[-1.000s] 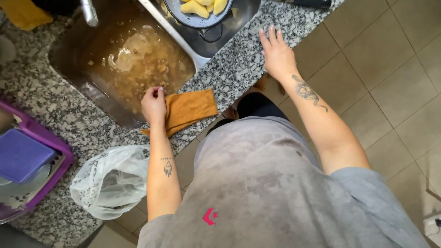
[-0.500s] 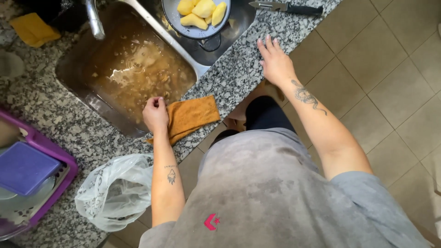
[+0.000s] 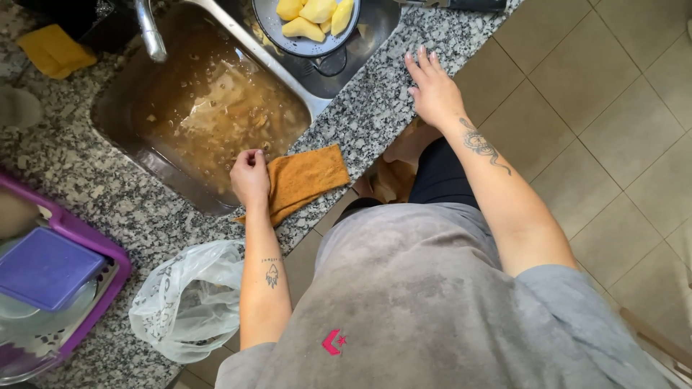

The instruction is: The person washes peeled potatoes in a colander under running water, then dries their hands. They proceed to slice the potatoes into thin strips on a white cutting board using a large knife, placing the cut pieces into a green bowl.

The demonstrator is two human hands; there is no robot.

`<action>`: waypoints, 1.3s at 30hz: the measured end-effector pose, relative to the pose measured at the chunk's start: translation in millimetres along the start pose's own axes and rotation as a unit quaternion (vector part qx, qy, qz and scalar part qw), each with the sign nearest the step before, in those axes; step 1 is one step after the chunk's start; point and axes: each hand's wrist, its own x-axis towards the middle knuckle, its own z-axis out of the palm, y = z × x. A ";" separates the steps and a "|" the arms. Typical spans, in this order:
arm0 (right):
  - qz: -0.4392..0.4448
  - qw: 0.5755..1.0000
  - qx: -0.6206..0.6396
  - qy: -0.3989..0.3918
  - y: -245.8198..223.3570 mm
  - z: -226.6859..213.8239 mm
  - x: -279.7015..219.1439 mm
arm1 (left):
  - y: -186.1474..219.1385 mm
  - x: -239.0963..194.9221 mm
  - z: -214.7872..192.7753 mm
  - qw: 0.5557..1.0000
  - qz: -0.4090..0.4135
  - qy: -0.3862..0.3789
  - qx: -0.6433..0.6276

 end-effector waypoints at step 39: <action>-0.049 0.995 0.013 0.081 12.0 20.7 -2.6 | -36.5 17.5 21.3 0.997 0.027 0.069 0.007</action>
